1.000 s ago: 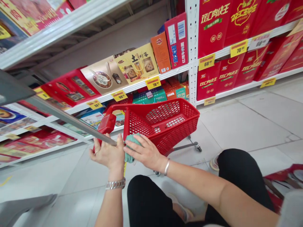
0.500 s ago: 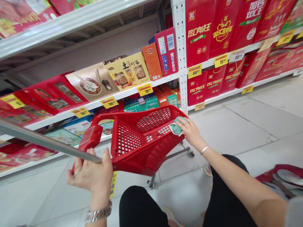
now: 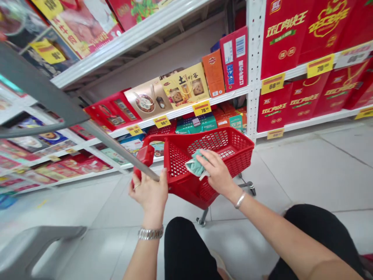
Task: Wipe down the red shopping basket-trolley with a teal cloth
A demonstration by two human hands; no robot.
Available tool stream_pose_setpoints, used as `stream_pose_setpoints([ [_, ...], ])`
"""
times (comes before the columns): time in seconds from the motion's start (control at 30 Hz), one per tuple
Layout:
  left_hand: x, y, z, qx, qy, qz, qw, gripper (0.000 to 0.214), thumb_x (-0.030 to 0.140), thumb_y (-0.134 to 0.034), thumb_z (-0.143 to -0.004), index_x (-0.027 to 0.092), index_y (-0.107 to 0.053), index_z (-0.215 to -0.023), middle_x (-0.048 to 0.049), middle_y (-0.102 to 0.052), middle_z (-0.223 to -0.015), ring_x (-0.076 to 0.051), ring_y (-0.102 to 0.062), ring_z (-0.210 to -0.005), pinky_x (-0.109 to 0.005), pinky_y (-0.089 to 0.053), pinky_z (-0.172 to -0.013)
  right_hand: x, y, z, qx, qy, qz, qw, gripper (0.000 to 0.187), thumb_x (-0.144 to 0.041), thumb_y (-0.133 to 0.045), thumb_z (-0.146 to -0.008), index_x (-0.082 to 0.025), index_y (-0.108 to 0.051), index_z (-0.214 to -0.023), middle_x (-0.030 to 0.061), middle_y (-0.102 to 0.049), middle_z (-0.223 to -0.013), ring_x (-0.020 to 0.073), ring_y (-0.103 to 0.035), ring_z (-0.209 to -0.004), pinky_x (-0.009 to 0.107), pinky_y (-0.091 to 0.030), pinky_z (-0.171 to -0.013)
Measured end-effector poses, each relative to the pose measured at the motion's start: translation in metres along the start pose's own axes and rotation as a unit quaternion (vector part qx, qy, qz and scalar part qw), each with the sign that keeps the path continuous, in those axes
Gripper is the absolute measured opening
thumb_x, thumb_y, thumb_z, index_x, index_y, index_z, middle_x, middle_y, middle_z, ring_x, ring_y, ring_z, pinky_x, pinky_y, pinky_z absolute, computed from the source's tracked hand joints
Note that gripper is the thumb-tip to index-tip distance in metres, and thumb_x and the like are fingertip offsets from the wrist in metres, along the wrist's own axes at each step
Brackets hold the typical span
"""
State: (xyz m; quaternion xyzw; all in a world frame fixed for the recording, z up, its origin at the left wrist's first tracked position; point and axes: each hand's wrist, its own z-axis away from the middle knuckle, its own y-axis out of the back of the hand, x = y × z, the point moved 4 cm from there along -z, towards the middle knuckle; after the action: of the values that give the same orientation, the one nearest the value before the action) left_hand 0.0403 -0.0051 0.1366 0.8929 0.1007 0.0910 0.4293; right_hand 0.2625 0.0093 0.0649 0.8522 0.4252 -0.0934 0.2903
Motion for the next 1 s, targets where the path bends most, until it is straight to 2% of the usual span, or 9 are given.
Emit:
stream_pose_setpoints([
  [0.1, 0.01, 0.006, 0.013, -0.018, -0.041, -0.017, 0.999, 0.069, 0.053, -0.037, -0.095, 0.003, -0.058, -0.137, -0.0276, -0.062, -0.136, -0.046, -0.04, -0.142, -0.062, -0.03, -0.109, -0.045, -0.029, -0.005, -0.058, 0.013, -0.041, 0.997, 0.068, 0.003, -0.048, -0.08, -0.021, -0.055, -0.144, 0.0125, -0.053, -0.15, 0.0277, -0.038, -0.142, 0.054, -0.042, -0.115],
  [0.2, 0.019, 0.013, 0.028, -0.022, -0.106, -0.029, 0.994, 0.069, 0.053, -0.04, -0.096, 0.002, -0.055, -0.14, -0.0262, -0.058, -0.142, -0.046, -0.033, -0.147, -0.063, -0.027, -0.113, -0.051, -0.037, 0.0, -0.086, 0.009, -0.03, 0.996, 0.065, 0.001, -0.048, -0.082, -0.021, -0.057, -0.142, 0.0134, -0.056, -0.146, 0.0292, -0.041, -0.139, 0.057, -0.042, -0.113],
  [0.37, 0.029, 0.016, 0.048, -0.019, -0.19, -0.024, 0.981, 0.069, 0.058, -0.049, -0.094, 0.005, -0.058, -0.137, -0.0241, -0.056, -0.145, -0.045, -0.026, -0.15, -0.062, -0.024, -0.118, 0.009, -0.014, 0.014, -0.075, 0.004, 0.005, 0.997, 0.064, 0.006, -0.043, -0.079, -0.021, -0.064, -0.134, 0.0119, -0.061, -0.138, 0.0272, -0.049, -0.129, 0.053, -0.045, -0.112],
  [0.5, 0.038, 0.019, 0.06, -0.008, -0.207, 0.0, 0.978, 0.073, 0.061, -0.049, -0.093, 0.006, -0.054, -0.141, -0.0253, -0.048, -0.152, -0.043, -0.023, -0.152, -0.065, -0.02, -0.12, 0.064, 0.009, 0.017, -0.052, -0.057, 0.051, 0.996, 0.061, 0.006, -0.042, -0.078, -0.021, -0.069, -0.126, 0.0122, -0.064, -0.132, 0.0287, -0.052, -0.124, 0.054, -0.046, -0.108],
  [0.6, 0.036, 0.028, 0.06, -0.005, -0.23, 0.053, 0.972, 0.065, 0.055, -0.046, -0.096, 0.013, -0.052, -0.144, -0.0199, -0.051, -0.152, -0.035, -0.035, -0.149, -0.056, -0.029, -0.12, 0.068, 0.021, 0.009, -0.021, -0.085, 0.041, 0.995, 0.06, 0.004, -0.044, -0.078, -0.021, -0.069, -0.126, 0.0122, -0.065, -0.13, 0.0292, -0.054, -0.122, 0.053, -0.047, -0.106],
  [0.7, 0.018, 0.04, 0.034, 0.006, -0.236, 0.11, 0.966, 0.052, 0.044, -0.037, -0.1, 0.023, -0.053, -0.145, -0.0112, -0.048, -0.156, -0.026, -0.042, -0.146, -0.047, -0.034, -0.12, 0.032, 0.023, -0.004, -0.002, -0.058, -0.033, 0.998, 0.067, 0.003, -0.043, -0.079, -0.024, -0.062, -0.137, 0.0104, -0.062, -0.136, 0.0273, -0.052, -0.127, 0.052, -0.046, -0.108],
  [0.83, -0.012, 0.035, -0.036, -0.007, -0.173, 0.142, 0.975, 0.056, 0.041, -0.025, -0.103, 0.024, -0.044, -0.152, -0.0094, -0.041, -0.161, -0.027, -0.026, -0.153, -0.058, -0.019, -0.125, -0.023, 0.01, -0.013, -0.035, -0.006, -0.142, 0.989, 0.07, 0.001, -0.046, -0.082, -0.026, -0.053, -0.146, 0.0099, -0.057, -0.145, 0.0245, -0.05, -0.133, 0.05, -0.044, -0.112],
  [0.9, -0.017, 0.02, -0.068, -0.058, -0.166, 0.144, 0.974, 0.057, 0.042, -0.023, -0.102, 0.023, -0.042, -0.153, -0.0093, -0.037, -0.163, -0.028, -0.022, -0.155, -0.062, -0.017, -0.124, -0.032, 0.003, -0.009, -0.044, 0.012, -0.159, 0.986, 0.069, 0.001, -0.046, -0.083, -0.026, -0.052, -0.146, 0.0105, -0.058, -0.144, 0.0246, -0.05, -0.134, 0.051, -0.044, -0.112],
  [1.0, -0.014, -0.008, -0.097, -0.147, -0.162, 0.11, 0.969, 0.058, 0.041, -0.023, -0.102, 0.021, -0.04, -0.154, -0.0105, -0.035, -0.163, -0.029, -0.019, -0.155, -0.064, -0.017, -0.123, -0.016, -0.004, 0.003, -0.027, 0.023, -0.144, 0.989, 0.072, 0.004, -0.043, -0.08, -0.026, -0.054, -0.144, 0.0104, -0.058, -0.143, 0.025, -0.048, -0.136, 0.056, -0.043, -0.113],
])
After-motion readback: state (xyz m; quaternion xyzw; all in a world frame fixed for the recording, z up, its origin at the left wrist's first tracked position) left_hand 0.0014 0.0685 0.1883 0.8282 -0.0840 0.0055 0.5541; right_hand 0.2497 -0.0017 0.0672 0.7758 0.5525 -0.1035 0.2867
